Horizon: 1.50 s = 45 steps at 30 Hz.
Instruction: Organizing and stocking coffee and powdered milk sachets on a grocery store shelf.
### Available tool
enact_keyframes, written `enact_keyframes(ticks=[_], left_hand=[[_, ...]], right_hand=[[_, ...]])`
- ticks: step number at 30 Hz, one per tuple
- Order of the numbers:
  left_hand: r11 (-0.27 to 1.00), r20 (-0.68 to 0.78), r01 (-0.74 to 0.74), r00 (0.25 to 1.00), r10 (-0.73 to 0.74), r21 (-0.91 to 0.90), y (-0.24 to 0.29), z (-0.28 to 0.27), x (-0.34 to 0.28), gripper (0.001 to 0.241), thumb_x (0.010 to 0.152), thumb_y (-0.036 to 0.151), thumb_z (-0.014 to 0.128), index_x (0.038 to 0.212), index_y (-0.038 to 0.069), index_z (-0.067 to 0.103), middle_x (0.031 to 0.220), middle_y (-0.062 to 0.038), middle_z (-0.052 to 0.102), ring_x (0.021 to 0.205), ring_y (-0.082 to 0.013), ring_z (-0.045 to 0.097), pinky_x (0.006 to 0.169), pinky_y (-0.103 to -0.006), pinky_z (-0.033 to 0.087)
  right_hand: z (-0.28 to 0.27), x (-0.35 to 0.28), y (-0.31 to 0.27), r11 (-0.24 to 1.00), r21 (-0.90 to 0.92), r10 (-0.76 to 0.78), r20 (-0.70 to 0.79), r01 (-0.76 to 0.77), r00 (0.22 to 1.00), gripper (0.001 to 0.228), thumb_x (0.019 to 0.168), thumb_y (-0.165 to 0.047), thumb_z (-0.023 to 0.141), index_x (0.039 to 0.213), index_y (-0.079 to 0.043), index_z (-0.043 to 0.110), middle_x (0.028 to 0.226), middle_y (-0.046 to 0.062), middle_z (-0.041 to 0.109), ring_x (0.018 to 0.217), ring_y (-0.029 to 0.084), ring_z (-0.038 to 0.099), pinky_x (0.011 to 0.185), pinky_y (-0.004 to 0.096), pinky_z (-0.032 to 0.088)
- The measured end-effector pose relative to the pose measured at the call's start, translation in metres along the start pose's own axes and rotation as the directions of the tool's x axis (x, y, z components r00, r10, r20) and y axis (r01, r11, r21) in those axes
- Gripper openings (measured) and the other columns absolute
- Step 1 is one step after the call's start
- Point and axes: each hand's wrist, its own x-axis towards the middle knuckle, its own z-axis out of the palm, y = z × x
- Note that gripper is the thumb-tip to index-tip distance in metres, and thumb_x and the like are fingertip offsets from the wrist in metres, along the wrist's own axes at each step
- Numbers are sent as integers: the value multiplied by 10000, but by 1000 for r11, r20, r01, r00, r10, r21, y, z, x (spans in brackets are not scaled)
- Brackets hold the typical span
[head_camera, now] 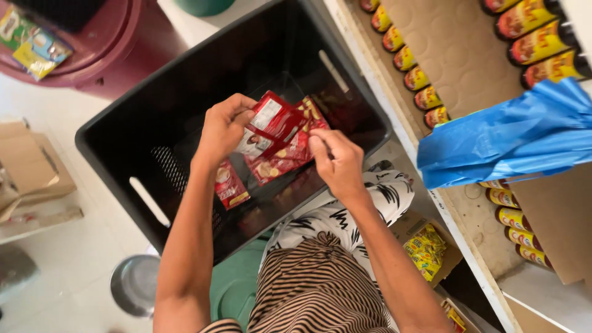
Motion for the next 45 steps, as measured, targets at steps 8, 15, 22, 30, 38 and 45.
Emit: enact_keyframes(ticks=[8, 15, 22, 30, 38, 45], left_hand=[[649, 101, -541, 804, 586, 535, 85, 83, -59, 228, 812, 110, 767, 1036, 133, 735, 1017, -44, 722, 916, -284, 649, 845, -460, 473], [677, 64, -646, 738, 672, 353, 85, 102, -69, 402, 826, 67, 751, 1202, 50, 608, 1294, -119, 645, 1187, -349, 602, 1029, -481, 449], [758, 93, 107, 994, -61, -644, 86, 106, -33, 499, 928, 72, 694, 1390, 40, 508, 1306, -93, 657, 1175, -180, 635, 1031, -314, 505], [505, 227, 248, 968, -105, -827, 95, 129, -14, 295, 906, -43, 718, 1156, 27, 578, 1121, -99, 712, 972, -173, 693, 813, -327, 586], [462, 180, 168, 984, -19, -871, 111, 124, -14, 281, 887, -58, 727, 1098, 56, 580, 1094, -86, 723, 976, -172, 720, 857, -345, 625], [493, 195, 227, 974, -116, -840, 84, 118, -18, 106, 960, 64, 699, 1022, 67, 613, 1014, -91, 760, 851, -186, 734, 757, -354, 607]], right_hand=[[-26, 17, 4, -38, 874, 225, 481, -485, 847, 534, 939, -416, 595, 1344, -69, 604, 1183, 145, 731, 1011, 278, 731, 842, 415, 594], [-48, -8, 57, 189, 905, 417, 277, -381, 866, 387, 973, -16, 635, 1353, 29, 581, 1239, 158, 696, 1087, 290, 688, 945, 445, 558], [-81, -25, 46, 151, 921, 377, 283, -360, 882, 367, 937, 38, 640, 1302, 51, 606, 1249, 173, 690, 1116, 295, 696, 994, 481, 562], [-109, -23, 22, 95, 978, 385, 137, -186, 913, 404, 952, -38, 666, 1343, 40, 599, 1284, 166, 683, 1135, 293, 685, 997, 483, 533], [-52, -37, 37, 135, 974, 410, 111, -180, 905, 288, 967, -56, 676, 1246, 7, 645, 1259, 118, 706, 1138, 263, 700, 1028, 496, 530], [-60, -40, 33, 308, 935, 423, 30, -176, 905, 193, 965, -50, 698, 1142, 27, 698, 1156, 110, 745, 1042, 226, 717, 956, 456, 568]])
